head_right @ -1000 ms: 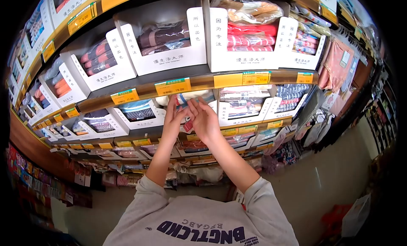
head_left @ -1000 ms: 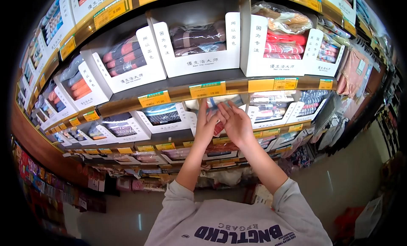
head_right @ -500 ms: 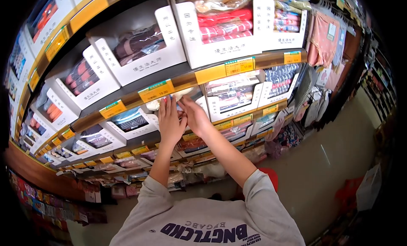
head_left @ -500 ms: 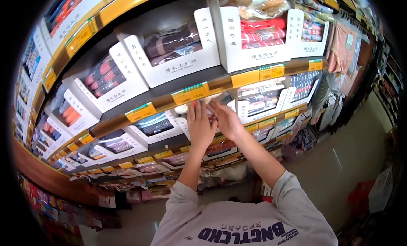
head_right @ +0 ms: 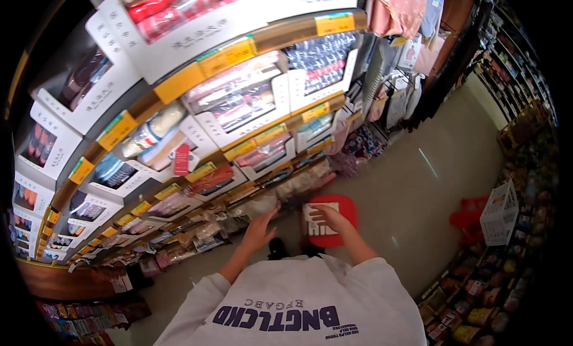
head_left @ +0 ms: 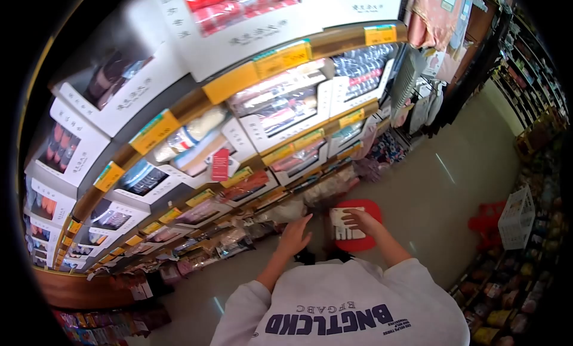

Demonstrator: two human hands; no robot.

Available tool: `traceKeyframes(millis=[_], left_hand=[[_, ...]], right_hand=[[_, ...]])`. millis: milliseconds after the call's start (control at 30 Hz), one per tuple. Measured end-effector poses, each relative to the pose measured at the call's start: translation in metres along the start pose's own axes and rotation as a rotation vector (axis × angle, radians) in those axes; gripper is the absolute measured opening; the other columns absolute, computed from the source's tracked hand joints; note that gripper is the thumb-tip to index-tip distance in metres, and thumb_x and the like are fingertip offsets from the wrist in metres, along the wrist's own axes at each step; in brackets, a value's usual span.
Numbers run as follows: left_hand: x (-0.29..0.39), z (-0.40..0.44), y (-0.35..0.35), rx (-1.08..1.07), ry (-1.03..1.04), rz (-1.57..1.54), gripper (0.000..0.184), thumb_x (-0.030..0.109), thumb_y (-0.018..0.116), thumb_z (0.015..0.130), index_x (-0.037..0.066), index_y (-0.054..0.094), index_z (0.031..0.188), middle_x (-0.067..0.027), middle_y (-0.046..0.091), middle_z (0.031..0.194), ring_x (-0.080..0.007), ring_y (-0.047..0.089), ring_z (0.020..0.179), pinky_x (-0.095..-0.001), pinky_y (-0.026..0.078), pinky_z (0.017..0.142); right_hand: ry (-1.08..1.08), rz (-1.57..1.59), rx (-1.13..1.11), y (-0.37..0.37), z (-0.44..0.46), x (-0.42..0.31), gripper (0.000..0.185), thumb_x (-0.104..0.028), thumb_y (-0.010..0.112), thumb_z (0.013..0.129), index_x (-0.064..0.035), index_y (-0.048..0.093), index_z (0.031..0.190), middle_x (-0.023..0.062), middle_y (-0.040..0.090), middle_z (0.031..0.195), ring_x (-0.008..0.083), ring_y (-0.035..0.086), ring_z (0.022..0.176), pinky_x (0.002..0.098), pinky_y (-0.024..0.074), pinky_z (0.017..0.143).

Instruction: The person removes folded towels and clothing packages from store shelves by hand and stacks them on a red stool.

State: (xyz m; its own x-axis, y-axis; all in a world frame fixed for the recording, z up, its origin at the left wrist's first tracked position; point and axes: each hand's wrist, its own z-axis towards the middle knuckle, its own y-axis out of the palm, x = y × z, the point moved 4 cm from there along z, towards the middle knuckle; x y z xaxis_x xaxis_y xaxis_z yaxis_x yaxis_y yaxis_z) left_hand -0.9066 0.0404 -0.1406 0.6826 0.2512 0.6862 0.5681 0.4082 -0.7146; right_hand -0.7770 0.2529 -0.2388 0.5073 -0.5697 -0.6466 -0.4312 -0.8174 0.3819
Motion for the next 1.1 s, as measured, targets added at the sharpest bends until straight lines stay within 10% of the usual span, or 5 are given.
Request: traceKeyframes(millis=[100,433,600,900,1100], left_hand=[[-0.040,-0.012,0.061,-0.392,-0.234,-0.064,0.045,0.021,0.056,0.075,0.004,0.046,0.116,-0.0183,0.053,0.106,-0.0329,0.051,0.097,-0.0366,0.040,0.084],[-0.143,-0.087,0.214,-0.528,-1.071,-0.386,0.048,0.031,0.055,0.076,-0.001,0.049,0.112,-0.0181,0.055,0.107,-0.0292,0.052,0.100,-0.0330,0.040,0.085],[-0.140,-0.068,0.271,-0.585,-1.113,-0.403,0.049,0.028,0.055,0.076,0.000,0.047,0.115,-0.0181,0.050,0.114,-0.0271,0.047,0.107,-0.0313,0.035,0.091],[-0.176,-0.036,0.363,-0.078,-1.269,-0.858,0.066,0.031,0.054,0.077,0.009,0.026,0.132,-0.0122,0.029,0.134,-0.0228,0.029,0.122,-0.0410,0.019,0.098],[-0.175,-0.046,0.375,-0.043,-1.201,-0.751,0.053,0.025,0.053,0.079,0.002,0.036,0.123,-0.0105,0.051,0.109,-0.0180,0.048,0.100,-0.0288,0.034,0.087]], right_hand=[[0.113,-0.095,0.203,-0.088,-0.009,0.051,0.046,-0.037,0.040,0.083,-0.0081,0.044,0.118,0.0115,0.051,0.112,0.0232,0.051,0.097,0.0370,0.0372,0.085],[0.392,-0.325,0.479,-0.196,-0.053,0.163,0.042,-0.034,0.046,0.078,-0.0034,0.051,0.106,0.0119,0.058,0.091,0.0205,0.057,0.077,0.0341,0.0438,0.066],[0.478,-0.376,0.440,-0.234,-0.014,0.236,0.033,-0.026,0.050,0.077,-0.0020,0.053,0.099,0.0090,0.058,0.077,0.0150,0.054,0.061,0.0286,0.0395,0.049],[0.069,-0.666,0.573,-0.220,0.085,0.216,0.048,-0.023,0.054,0.076,0.0061,0.043,0.112,0.0241,0.052,0.105,0.0316,0.050,0.101,0.0357,0.0390,0.085],[-0.066,-0.463,0.604,-0.223,0.095,0.248,0.040,-0.026,0.053,0.078,0.0061,0.050,0.102,0.0178,0.057,0.088,0.0266,0.055,0.077,0.0336,0.0435,0.071]])
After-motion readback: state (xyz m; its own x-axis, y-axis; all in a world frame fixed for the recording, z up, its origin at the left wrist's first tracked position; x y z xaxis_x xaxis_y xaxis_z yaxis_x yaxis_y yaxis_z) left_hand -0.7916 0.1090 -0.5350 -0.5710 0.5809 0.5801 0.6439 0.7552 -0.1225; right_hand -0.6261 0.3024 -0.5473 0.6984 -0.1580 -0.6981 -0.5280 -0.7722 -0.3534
